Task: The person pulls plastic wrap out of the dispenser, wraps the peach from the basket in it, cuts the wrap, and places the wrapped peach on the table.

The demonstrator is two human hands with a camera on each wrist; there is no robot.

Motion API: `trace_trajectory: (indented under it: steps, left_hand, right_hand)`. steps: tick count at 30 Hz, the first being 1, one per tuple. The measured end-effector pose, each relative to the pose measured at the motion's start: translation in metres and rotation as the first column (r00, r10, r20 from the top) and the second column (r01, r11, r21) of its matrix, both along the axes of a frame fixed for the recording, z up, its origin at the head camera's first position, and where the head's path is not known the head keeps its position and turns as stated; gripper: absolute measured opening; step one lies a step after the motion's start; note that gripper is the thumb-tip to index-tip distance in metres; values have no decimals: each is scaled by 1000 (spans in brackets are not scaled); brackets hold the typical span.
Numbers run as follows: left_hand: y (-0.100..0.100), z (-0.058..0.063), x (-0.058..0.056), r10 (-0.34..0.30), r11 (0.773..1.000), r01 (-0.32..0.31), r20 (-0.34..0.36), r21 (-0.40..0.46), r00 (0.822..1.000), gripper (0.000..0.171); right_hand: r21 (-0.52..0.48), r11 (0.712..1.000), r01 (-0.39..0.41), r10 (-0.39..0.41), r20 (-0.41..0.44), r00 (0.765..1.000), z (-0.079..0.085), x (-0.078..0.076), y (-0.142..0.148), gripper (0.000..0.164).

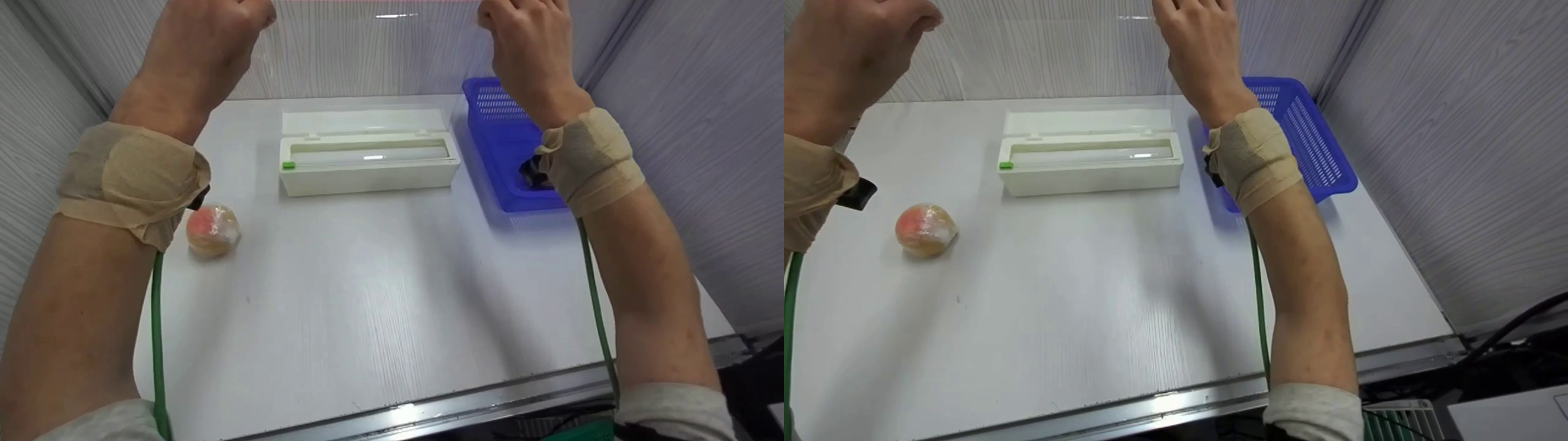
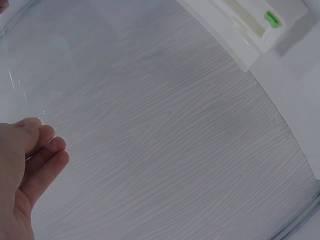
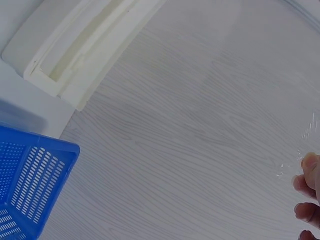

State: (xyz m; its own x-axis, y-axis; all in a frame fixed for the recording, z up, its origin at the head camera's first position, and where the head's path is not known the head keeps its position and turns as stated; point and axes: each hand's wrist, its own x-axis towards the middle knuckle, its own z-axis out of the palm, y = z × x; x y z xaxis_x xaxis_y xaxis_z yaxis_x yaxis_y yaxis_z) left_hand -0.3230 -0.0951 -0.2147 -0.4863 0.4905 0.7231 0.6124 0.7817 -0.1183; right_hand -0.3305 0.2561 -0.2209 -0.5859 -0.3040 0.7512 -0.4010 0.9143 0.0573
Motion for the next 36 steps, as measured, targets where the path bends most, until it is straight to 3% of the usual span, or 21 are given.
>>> trace_trajectory:
  steps: [5,9,16,19,25,32,36]
  left_hand:
    - [-8,5,2,-19,1000,17,-66,-26,998,40]
    - [-17,7,4,-21,998,17,-75,-60,997,35]
    - [-18,8,7,-135,990,127,-157,-57,978,32]
    - [-17,7,11,-127,991,119,-155,-62,980,34]
    - [-18,-4,25,-47,997,44,-48,-69,998,34]
    - [-29,-10,43,-122,990,124,35,-69,992,26]
    - [-37,-18,60,-180,978,184,47,-97,983,19]
  right_hand:
    - [-12,1000,-4,3,-24,1000,8,6,-1,33]
    - [-21,999,-48,46,-78,996,13,12,1,37]
    - [25,989,-146,148,-160,976,18,29,9,41]
    - [27,986,-162,165,-172,971,19,36,12,38]
    - [57,980,-193,200,-158,967,14,46,15,33]
    - [129,968,-213,225,-88,970,-1,66,20,31]
    - [157,939,-307,316,-31,948,-12,82,23,21]
